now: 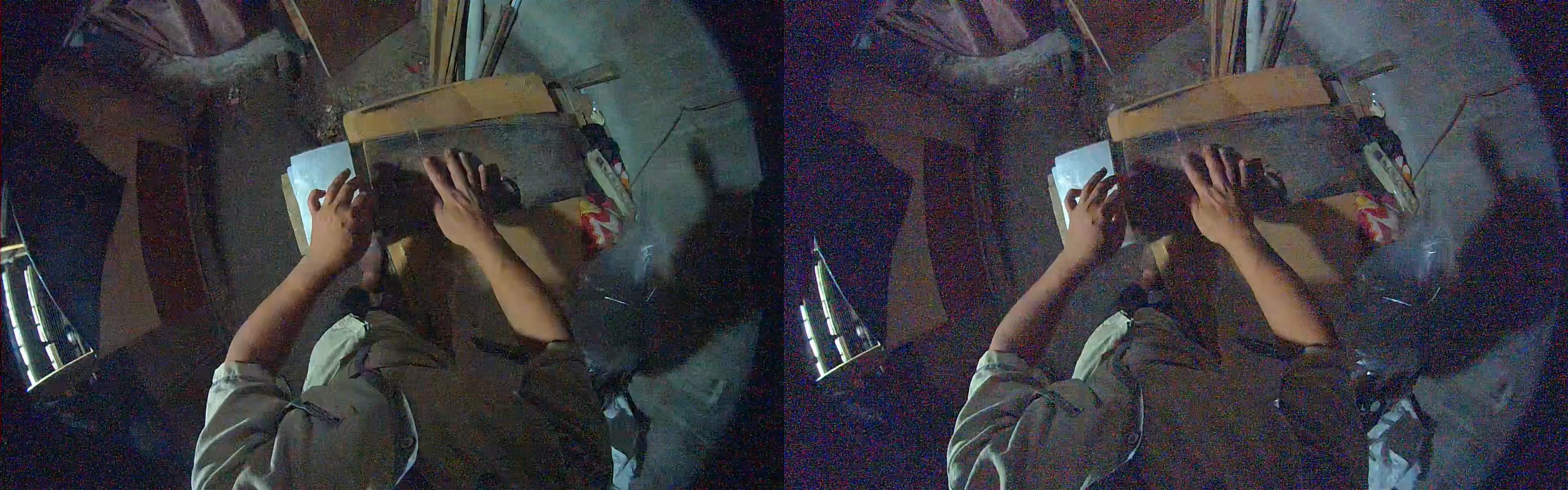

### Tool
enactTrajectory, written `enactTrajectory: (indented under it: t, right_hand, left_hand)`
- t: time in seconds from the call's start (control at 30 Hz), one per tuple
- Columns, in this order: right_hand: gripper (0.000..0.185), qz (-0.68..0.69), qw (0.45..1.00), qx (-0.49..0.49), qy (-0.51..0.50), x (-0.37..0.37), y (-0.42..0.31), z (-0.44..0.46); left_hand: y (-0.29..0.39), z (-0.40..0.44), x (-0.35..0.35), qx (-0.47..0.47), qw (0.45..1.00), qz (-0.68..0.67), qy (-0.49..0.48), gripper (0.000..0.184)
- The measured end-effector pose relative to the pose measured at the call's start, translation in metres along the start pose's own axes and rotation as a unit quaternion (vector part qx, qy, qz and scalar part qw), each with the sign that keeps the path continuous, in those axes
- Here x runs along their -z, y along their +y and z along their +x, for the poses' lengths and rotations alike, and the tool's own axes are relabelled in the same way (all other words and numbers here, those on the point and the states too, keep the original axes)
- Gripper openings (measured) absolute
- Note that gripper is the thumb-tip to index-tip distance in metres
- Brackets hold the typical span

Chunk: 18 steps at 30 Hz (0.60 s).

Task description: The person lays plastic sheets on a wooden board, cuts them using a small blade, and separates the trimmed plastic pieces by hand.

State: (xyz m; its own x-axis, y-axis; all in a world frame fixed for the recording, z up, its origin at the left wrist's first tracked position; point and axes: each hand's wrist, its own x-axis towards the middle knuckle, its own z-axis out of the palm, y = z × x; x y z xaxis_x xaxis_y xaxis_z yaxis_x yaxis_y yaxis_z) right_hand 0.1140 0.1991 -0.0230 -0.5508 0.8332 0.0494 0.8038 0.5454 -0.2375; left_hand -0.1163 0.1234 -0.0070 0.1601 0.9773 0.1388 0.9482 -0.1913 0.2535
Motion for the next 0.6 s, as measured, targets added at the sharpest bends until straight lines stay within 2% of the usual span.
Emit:
enactTrajectory:
  t: [0.03, 0.07, 0.17, 0.2, 0.33, 0.5, 0.57, 0.6]
  right_hand:
    - [0.061, 0.002, 1.0, 0.001, -0.004, -0.002, 0.0, 0.005]
    - [0.061, -0.001, 1.0, -0.009, 0.008, -0.002, -0.002, 0.009]
    - [0.056, -0.016, 0.999, -0.014, 0.04, -0.014, 0.0, 0.026]
    - [0.055, -0.022, 0.998, -0.027, 0.045, -0.016, 0.0, 0.032]
    - [0.054, -0.051, 0.996, -0.041, 0.065, -0.019, 0.002, 0.053]
    - [0.052, -0.046, 0.995, -0.038, 0.084, -0.016, 0.014, 0.061]
    - [0.052, -0.027, 0.995, -0.03, 0.095, -0.007, 0.015, 0.045]
    - [0.051, 0.001, 0.997, -0.013, 0.08, -0.003, 0.016, 0.034]
  left_hand:
    - [0.006, -0.001, 0.007, -0.001, 1.0, -0.012, 0.009, 0.039]
    - [0.013, -0.003, 0.015, 0.01, 0.999, -0.016, -0.03, 0.044]
    - [0.022, -0.007, 0.001, 0.033, 0.999, -0.016, -0.028, 0.05]
    - [0.024, -0.008, 0.002, 0.032, 0.997, 0.004, -0.075, 0.056]
    - [0.04, -0.002, -0.009, 0.037, 0.995, -0.023, -0.085, 0.064]
    - [0.043, 0.008, -0.021, 0.047, 0.996, -0.011, -0.079, 0.065]
    - [0.043, 0.01, -0.018, 0.044, 0.995, -0.014, -0.087, 0.06]
    - [0.042, 0.008, -0.021, 0.032, 0.996, 0.004, -0.084, 0.064]
